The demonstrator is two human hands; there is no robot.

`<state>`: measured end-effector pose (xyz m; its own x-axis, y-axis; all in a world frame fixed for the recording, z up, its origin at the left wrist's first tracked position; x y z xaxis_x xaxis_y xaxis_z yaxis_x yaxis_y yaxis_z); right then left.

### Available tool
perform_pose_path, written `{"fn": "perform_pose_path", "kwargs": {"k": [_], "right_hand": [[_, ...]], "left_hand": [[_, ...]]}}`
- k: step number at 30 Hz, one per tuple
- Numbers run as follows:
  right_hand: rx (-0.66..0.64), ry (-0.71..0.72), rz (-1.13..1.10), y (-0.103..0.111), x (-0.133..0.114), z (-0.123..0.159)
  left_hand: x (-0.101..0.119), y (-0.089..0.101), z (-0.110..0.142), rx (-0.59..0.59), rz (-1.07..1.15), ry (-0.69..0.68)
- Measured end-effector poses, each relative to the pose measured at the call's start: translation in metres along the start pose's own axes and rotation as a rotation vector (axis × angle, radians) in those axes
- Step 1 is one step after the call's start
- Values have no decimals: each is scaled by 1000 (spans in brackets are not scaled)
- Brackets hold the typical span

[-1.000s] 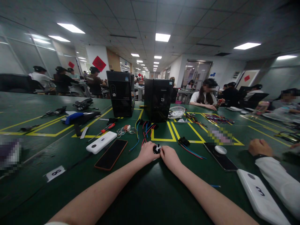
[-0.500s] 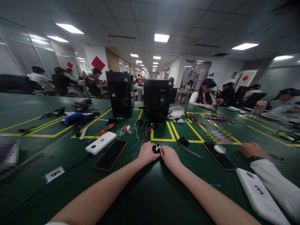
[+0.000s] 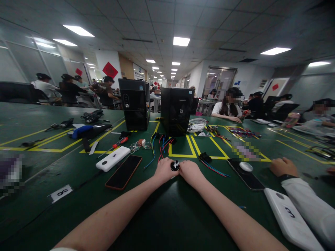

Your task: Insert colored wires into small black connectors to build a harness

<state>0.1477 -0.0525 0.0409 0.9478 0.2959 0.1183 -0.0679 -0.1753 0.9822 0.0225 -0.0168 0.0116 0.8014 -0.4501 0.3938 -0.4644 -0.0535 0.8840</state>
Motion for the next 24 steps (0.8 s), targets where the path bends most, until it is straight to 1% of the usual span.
{"fn": "perform_pose_path", "kwargs": {"k": [2,5,9,17,24], "right_hand": [[5,2,15,1,1,1],[27,41,40,0,3,2],[100,84,53,-6,4,4],[206,60,56,-16,2,7],[226,16,58,-14,1,7]], "left_hand": [[0,-1,0,-3,0,5],[0,-2,0,7,4,2],[0,-2,0,8,6,2],[2,1,2,12,-8,8],[5,3,2,4,-27,18]]}}
Point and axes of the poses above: each hand's wrist, its own z-axis away from the middle knuckle, its own y-axis out of the back of the hand, x = y × z, the point moved 2 cm from there along -z, towards the middle knuckle, and after that the axes turned 2 degrees about -z, right-handed, at the moved point
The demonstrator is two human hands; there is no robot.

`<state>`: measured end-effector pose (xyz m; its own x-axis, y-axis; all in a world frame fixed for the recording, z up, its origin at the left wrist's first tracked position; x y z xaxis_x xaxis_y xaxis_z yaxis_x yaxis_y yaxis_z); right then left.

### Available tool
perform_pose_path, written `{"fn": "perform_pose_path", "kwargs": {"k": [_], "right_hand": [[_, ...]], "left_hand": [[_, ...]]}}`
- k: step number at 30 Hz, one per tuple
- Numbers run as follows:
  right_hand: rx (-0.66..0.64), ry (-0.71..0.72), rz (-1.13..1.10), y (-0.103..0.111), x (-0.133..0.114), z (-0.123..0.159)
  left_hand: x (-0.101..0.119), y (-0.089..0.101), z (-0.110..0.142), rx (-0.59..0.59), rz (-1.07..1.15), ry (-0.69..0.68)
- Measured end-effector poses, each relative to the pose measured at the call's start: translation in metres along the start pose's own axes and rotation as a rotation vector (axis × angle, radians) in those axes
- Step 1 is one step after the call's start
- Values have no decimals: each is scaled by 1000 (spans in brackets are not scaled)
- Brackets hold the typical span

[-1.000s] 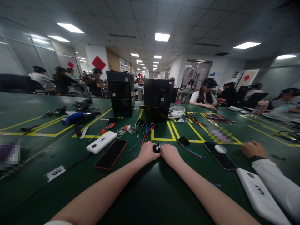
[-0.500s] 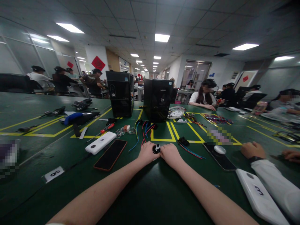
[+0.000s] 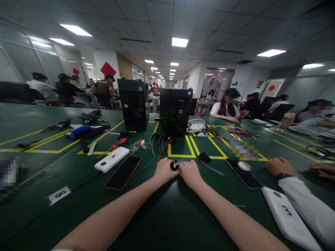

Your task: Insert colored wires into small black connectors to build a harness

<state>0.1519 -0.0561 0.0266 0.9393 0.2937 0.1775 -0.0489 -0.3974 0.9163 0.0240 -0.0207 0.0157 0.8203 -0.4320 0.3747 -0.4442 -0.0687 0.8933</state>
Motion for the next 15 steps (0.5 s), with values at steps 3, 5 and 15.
{"fn": "perform_pose_path", "kwargs": {"k": [3,5,15], "right_hand": [[16,0,-3,1,0,0],[24,6,-5,1,0,0],[77,24,12,-4,2,2]], "left_hand": [[0,-1,0,10,-13,-10],[0,-1,0,17,-26,-18],[-1,-4,0,42,-37,-19]]}}
Point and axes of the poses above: each hand's wrist, its own z-axis away from the middle knuckle, its own y-axis out of the back of the hand, x = y × z, the point moved 2 cm from there along -z, towards the middle knuckle, and after that the axes turned 2 degrees about -z, right-handed, at the moved point
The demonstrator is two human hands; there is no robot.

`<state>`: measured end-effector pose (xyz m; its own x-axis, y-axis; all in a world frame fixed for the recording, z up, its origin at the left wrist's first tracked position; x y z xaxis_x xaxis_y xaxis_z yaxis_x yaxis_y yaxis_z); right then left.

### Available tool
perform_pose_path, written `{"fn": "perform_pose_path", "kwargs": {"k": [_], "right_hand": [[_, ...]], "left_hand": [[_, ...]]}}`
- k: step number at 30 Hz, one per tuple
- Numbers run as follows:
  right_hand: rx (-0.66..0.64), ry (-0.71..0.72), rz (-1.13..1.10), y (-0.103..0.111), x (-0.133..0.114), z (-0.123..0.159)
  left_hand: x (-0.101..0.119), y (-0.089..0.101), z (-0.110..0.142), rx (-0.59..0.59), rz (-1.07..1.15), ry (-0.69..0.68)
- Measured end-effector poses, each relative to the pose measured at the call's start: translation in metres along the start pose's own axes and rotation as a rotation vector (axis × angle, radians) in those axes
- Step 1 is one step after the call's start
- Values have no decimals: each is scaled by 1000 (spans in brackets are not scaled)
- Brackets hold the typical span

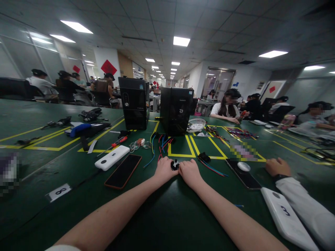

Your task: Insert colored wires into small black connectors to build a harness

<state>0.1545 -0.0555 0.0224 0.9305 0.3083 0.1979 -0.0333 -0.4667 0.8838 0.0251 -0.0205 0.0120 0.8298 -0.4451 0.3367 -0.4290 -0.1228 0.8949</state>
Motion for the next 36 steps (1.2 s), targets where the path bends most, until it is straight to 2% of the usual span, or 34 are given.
{"fn": "perform_pose_path", "kwargs": {"k": [16,22,25,28,30,36], "right_hand": [[-25,-28,-34,-1,1,-1],[-33,-21,-34,-4,1,-1],[-55,32,-13,-2,6,-3],[-109,194,-24,2,13,-7],[-144,243,-36,6,16,-9],[-151,156,-63,9,16,-10]], "left_hand": [[2,3,0,-30,19,34],[2,1,1,-5,11,15],[2,0,1,-1,11,11],[1,-1,0,-2,14,9],[1,-1,0,-6,22,4],[2,-1,1,-16,48,17]]}}
Point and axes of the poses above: each hand's wrist, its own z-axis away from the middle knuckle, its own y-axis out of the back of the hand, x = y × z, the point moved 2 cm from there along -z, towards the middle knuckle, and after that the axes turned 2 degrees about -z, right-handed, at the moved point
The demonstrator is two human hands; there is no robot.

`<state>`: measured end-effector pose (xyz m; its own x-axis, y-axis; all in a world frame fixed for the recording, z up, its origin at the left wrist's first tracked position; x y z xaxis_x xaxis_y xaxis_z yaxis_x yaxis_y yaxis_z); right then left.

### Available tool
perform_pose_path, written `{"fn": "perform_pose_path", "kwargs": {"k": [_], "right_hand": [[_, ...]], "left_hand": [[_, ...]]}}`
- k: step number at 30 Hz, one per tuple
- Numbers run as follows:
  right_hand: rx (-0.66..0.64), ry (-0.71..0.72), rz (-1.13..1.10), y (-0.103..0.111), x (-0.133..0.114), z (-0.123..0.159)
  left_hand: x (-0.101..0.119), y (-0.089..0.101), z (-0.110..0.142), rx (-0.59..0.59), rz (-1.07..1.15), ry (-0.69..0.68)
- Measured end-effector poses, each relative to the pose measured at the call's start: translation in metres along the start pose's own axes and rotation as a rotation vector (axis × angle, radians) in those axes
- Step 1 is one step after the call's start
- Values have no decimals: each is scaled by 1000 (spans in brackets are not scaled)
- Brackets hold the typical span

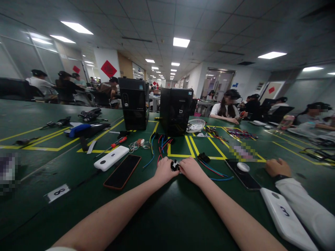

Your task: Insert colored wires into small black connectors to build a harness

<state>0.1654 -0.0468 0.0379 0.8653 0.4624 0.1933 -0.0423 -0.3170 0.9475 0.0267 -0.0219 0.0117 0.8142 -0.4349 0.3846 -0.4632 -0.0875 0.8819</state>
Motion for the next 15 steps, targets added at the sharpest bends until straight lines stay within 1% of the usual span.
{"fn": "perform_pose_path", "kwargs": {"k": [7,15], "right_hand": [[-41,-4,26,-2,-2,-3],[49,21,87,-4,-7,-1]], "left_hand": [[2,2,1,-21,-5,29],[3,5,1,-12,-32,7]]}}
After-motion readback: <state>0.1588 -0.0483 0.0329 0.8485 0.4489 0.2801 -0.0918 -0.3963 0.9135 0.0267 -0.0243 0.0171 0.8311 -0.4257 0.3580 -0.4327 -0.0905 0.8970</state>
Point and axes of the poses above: each hand's wrist, its own z-axis away from the middle knuckle, its own y-axis out of the back of the hand, x = y × z, the point moved 2 cm from there along -z, towards the middle knuckle, and after that the axes turned 2 degrees about -z, right-handed, at the moved point
